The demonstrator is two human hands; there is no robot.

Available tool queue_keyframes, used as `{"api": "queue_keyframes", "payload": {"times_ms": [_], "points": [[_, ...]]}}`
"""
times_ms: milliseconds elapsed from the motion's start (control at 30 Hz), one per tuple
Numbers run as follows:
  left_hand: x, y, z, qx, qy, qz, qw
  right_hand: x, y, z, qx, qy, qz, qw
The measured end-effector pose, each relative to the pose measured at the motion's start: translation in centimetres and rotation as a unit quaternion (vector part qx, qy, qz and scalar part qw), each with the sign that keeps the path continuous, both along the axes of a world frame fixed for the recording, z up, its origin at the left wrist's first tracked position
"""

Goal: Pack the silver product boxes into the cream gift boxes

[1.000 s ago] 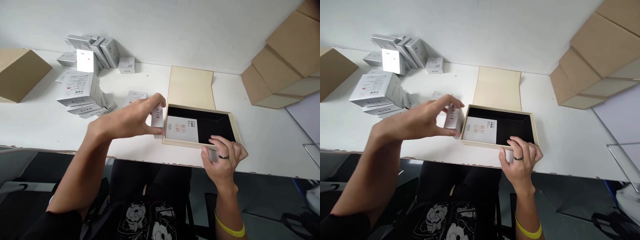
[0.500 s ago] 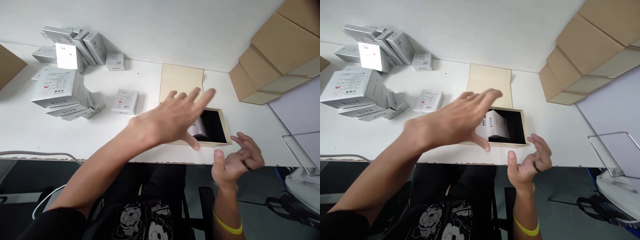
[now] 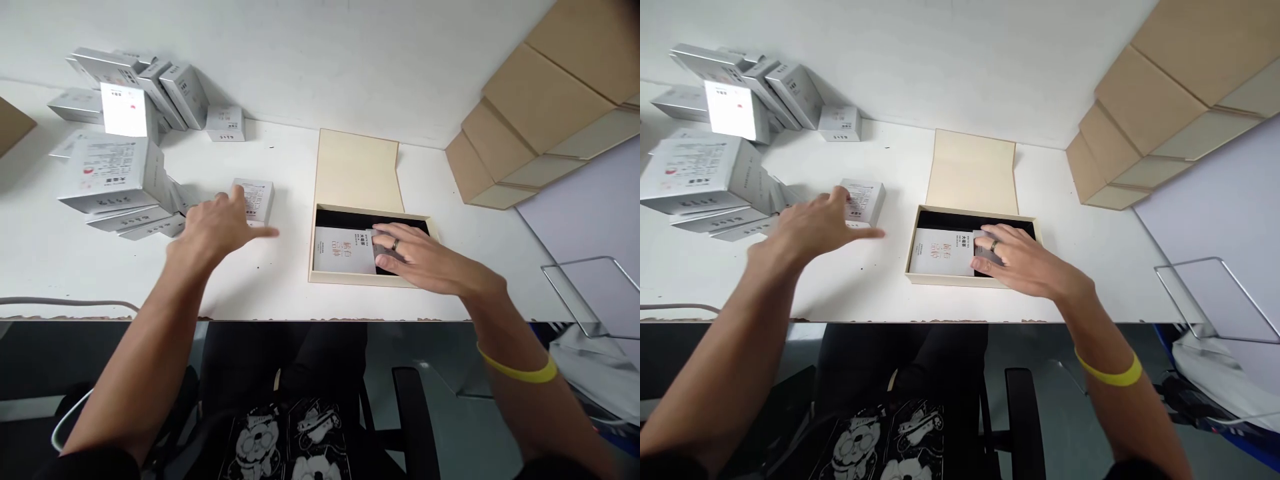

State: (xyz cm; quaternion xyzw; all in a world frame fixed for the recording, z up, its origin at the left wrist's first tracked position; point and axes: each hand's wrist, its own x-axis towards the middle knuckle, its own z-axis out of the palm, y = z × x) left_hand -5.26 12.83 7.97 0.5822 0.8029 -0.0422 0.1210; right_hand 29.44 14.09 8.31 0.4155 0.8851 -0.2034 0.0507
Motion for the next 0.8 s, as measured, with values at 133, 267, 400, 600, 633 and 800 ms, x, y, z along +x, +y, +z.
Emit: {"api": "queue_keyframes", "payload": {"times_ms": [133,267,400,600,633,800], "points": [[0.9,0.9,0.1,0.009,-0.011,0.031,0.999,0.0,1.2,-0.1,0.025,-0.041,0.026,0.999],[0.8,0.8,0.1,0.035,-0.024,0.05,0.998,1.1,0.5,-0.7,0.071,-0.047,0.037,0.996],[-0.1,-1.0,-0.2,0.155,-0.101,0.062,0.981,1.8,0.1,-1.6,0.081,-0.043,0.043,0.995],[-1.0,-2.7,-1.5,0.398,-0.301,-0.006,0.867,2.5,0.0,-3.0,0.083,-0.042,0.05,0.994],[-1.0,-2.7,-1.7,0.43,-0.328,-0.035,0.84,2.4,0.0,-3.1,0.078,-0.042,0.049,0.995],[0.5,-3.0,-0.3,0.465,-0.434,-0.153,0.757,1.6,-0.2,-2.7,0.058,-0.043,0.007,0.997]]}}
